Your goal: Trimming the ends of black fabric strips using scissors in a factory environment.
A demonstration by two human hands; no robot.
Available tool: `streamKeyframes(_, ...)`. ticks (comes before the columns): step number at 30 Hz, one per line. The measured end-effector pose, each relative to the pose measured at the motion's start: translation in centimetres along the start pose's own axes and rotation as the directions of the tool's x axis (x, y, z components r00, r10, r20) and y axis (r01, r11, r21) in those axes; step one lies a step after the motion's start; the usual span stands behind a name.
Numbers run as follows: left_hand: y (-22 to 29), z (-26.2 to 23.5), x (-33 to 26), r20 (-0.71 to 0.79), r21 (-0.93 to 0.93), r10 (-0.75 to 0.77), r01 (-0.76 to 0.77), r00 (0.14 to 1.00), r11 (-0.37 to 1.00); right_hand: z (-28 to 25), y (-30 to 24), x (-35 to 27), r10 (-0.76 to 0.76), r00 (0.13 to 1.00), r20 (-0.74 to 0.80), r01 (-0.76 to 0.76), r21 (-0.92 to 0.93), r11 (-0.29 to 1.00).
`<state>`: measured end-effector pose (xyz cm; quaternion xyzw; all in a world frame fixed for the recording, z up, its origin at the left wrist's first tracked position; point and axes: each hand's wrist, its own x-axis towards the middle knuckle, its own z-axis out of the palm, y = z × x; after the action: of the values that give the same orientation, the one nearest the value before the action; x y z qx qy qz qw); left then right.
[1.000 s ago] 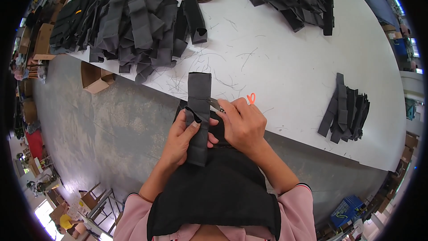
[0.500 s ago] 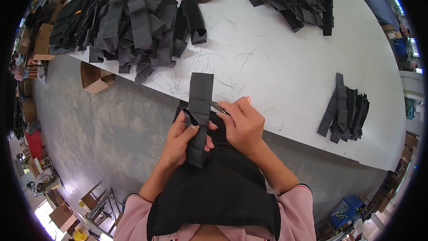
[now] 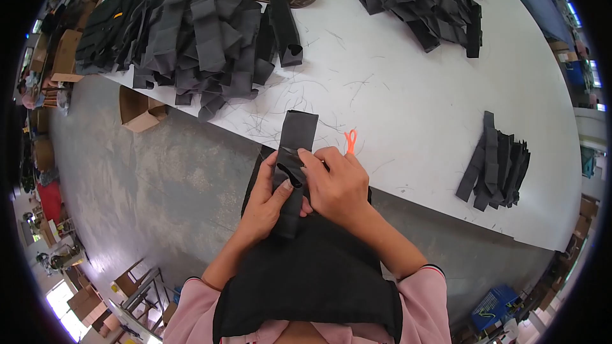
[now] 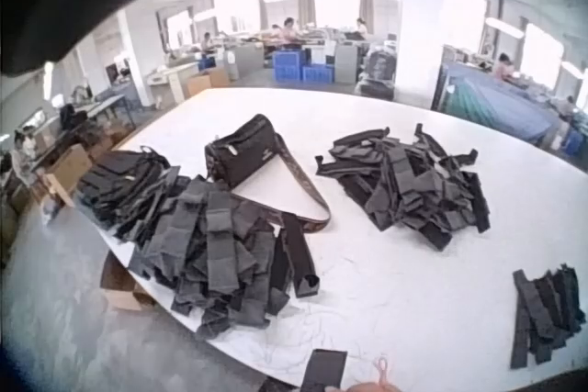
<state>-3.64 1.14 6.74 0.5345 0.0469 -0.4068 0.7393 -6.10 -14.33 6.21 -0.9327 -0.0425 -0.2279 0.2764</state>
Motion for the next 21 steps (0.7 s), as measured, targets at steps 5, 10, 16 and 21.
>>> streamKeyframes(5,-0.19,-0.10,0.06,-0.005,0.057,0.008,-0.008,1.000,0.998,-0.08,-0.01,-0.13,0.040,0.998,0.054,-0.045,0.093,0.995)
streamKeyframes(10,-0.15,-0.13,-0.02,-0.006,0.105,-0.018,0.018,1.000,0.994,0.08,-0.08,-0.17,0.060,0.996,0.073,-0.068,0.106,0.992)
streamKeyframes(16,-0.23,-0.05,-0.04,-0.004,0.079,0.005,-0.005,1.000,0.997,0.20,-0.25,-0.45,0.077,0.996,0.043,-0.079,0.046,0.996)
streamKeyframes(21,-0.51,-0.23,-0.05,0.005,0.110,0.028,-0.029,1.000,0.994,0.19,-0.34,-0.46,0.043,0.998,0.047,-0.044,0.008,0.999)
